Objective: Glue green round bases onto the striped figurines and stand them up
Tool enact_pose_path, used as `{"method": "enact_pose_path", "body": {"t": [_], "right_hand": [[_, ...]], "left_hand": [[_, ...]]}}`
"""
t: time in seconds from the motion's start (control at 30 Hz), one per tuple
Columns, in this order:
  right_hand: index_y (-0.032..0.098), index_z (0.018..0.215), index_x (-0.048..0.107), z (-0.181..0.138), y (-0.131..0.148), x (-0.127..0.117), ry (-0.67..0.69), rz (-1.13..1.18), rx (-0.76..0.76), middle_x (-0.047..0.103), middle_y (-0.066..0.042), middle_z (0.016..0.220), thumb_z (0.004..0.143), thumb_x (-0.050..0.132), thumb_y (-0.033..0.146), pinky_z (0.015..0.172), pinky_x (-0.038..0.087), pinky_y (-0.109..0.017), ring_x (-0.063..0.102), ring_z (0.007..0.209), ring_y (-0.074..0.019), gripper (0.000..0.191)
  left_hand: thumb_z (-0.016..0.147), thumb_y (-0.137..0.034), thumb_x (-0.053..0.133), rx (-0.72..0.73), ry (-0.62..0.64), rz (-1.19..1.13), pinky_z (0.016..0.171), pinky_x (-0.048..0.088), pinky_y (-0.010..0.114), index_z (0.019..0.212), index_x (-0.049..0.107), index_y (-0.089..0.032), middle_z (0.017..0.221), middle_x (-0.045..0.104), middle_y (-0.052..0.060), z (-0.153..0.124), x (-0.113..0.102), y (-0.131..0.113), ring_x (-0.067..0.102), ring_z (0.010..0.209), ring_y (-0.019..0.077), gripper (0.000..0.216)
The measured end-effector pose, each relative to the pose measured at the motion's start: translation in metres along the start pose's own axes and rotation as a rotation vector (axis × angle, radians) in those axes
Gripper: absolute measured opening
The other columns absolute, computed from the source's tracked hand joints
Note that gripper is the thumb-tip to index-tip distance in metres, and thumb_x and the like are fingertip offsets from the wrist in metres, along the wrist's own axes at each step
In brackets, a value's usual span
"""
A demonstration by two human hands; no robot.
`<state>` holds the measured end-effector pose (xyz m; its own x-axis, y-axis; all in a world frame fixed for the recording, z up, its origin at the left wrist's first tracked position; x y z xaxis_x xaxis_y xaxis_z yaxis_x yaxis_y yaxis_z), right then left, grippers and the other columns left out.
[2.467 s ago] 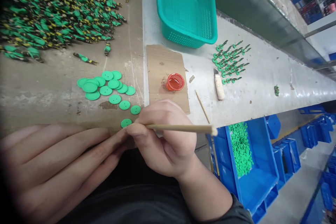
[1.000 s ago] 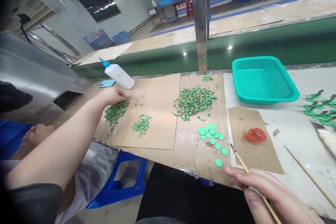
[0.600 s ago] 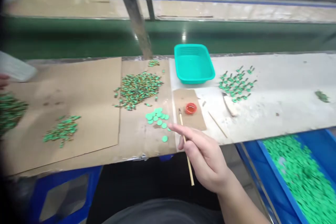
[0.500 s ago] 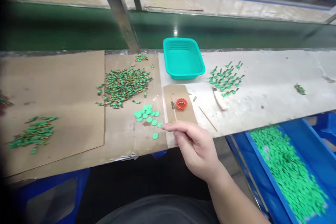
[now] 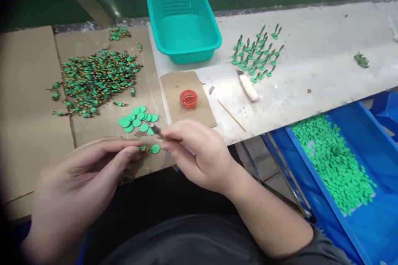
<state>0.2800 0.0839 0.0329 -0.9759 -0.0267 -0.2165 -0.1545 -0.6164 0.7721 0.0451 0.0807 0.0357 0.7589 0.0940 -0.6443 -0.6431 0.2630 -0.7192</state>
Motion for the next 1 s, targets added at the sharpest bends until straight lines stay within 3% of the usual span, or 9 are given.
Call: {"method": "enact_pose_path", "body": {"t": [0.1, 0.53, 0.77, 1.0], "right_hand": [[0.023, 0.130, 0.074, 0.000, 0.000, 0.000, 0.009, 0.001, -0.013, 0.088, -0.007, 0.116, 0.115, 0.075, 0.016, 0.097, 0.075, -0.034, 0.087, 0.106, -0.0192, 0.017], [0.025, 0.130, 0.074, 0.000, -0.003, -0.002, 0.009, 0.010, 0.014, 0.089, -0.005, 0.119, 0.117, 0.073, 0.016, 0.098, 0.077, -0.035, 0.088, 0.108, -0.0196, 0.016], [0.026, 0.131, 0.074, 0.000, -0.002, -0.002, 0.008, 0.012, 0.005, 0.090, -0.005, 0.120, 0.118, 0.072, 0.017, 0.098, 0.077, -0.035, 0.089, 0.109, -0.0192, 0.016], [0.024, 0.130, 0.074, 0.000, -0.003, -0.002, 0.004, 0.015, -0.004, 0.090, -0.005, 0.119, 0.119, 0.071, 0.016, 0.102, 0.075, -0.031, 0.088, 0.111, -0.0175, 0.014]], "left_hand": [[0.109, -0.035, 0.081, -0.004, 0.021, 0.014, 0.095, 0.071, 0.026, 0.110, 0.091, -0.040, 0.108, 0.092, -0.006, -0.003, 0.001, 0.000, 0.085, 0.090, 0.0156, 0.011], [0.109, -0.033, 0.083, -0.008, -0.012, 0.051, 0.091, 0.065, 0.020, 0.108, 0.090, -0.040, 0.107, 0.090, -0.010, -0.004, 0.006, -0.003, 0.082, 0.092, 0.0098, 0.010], [0.108, -0.031, 0.084, 0.018, -0.010, 0.073, 0.096, 0.065, 0.027, 0.110, 0.090, -0.038, 0.108, 0.090, -0.006, -0.008, 0.005, -0.002, 0.083, 0.095, 0.0136, 0.009], [0.109, -0.024, 0.082, 0.189, 0.001, 0.135, 0.095, 0.064, 0.023, 0.113, 0.087, -0.034, 0.103, 0.091, -0.007, -0.008, 0.010, -0.013, 0.083, 0.093, 0.0123, 0.012]]}}
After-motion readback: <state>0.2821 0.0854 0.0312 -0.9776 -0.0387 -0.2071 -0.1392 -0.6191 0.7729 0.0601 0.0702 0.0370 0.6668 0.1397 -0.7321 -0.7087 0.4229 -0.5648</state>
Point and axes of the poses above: each hand's wrist, its own z-axis towards the middle knuckle, its own x-axis out of the palm, y = z × x, the point moved 6 cm from there along z, towards the middle knuckle
